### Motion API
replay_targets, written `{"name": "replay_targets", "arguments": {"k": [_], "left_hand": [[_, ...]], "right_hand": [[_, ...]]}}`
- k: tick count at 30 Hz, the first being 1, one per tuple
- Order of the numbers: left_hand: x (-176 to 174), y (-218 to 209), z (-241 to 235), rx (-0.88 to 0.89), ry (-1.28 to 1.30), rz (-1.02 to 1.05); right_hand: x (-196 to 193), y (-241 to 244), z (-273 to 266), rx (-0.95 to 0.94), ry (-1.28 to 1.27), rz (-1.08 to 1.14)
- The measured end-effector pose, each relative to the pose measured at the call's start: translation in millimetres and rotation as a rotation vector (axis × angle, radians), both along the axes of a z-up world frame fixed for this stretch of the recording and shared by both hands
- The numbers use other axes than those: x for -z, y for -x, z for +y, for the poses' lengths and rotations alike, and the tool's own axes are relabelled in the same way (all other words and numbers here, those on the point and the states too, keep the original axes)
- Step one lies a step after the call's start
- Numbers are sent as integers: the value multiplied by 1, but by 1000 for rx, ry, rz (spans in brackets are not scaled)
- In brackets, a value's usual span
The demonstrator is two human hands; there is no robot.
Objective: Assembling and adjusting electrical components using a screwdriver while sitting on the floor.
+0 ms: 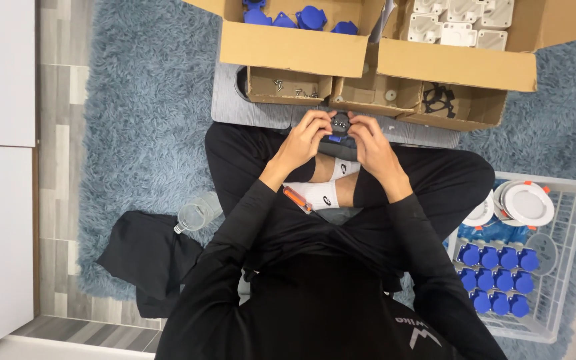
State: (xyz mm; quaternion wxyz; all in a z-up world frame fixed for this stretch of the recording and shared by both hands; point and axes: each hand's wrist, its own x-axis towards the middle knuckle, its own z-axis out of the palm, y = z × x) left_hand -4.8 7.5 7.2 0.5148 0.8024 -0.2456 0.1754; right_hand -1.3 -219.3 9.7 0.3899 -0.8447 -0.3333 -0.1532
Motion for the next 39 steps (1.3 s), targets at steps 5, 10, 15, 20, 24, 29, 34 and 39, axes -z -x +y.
{"name": "replay_targets", "arguments": {"k": [5,10,15,20,24,29,34,39], "left_hand": [[5,-1,2,3,-43,-7],[19,0,1,-16,-87,-28],[22,0,3,2,-96,-3],[13,-2,9,64,-80,30],[23,-2,12,142,-19,26],[10,6,4,135,45,165],[26,7,-14,-42,36,240],[34,5,-17,-93,86,261]], "right_hand": [[4,2,1,28,92,-105],[-2,9,7,79,179,-233],[-2,9,8,89,159,-164],[-10,8,3,62,191,-103],[-19,14,0,7,183,-20],[-16,12,-3,14,149,103],[-13,10,-1,-13,75,203],[-8,10,2,23,69,204]]}}
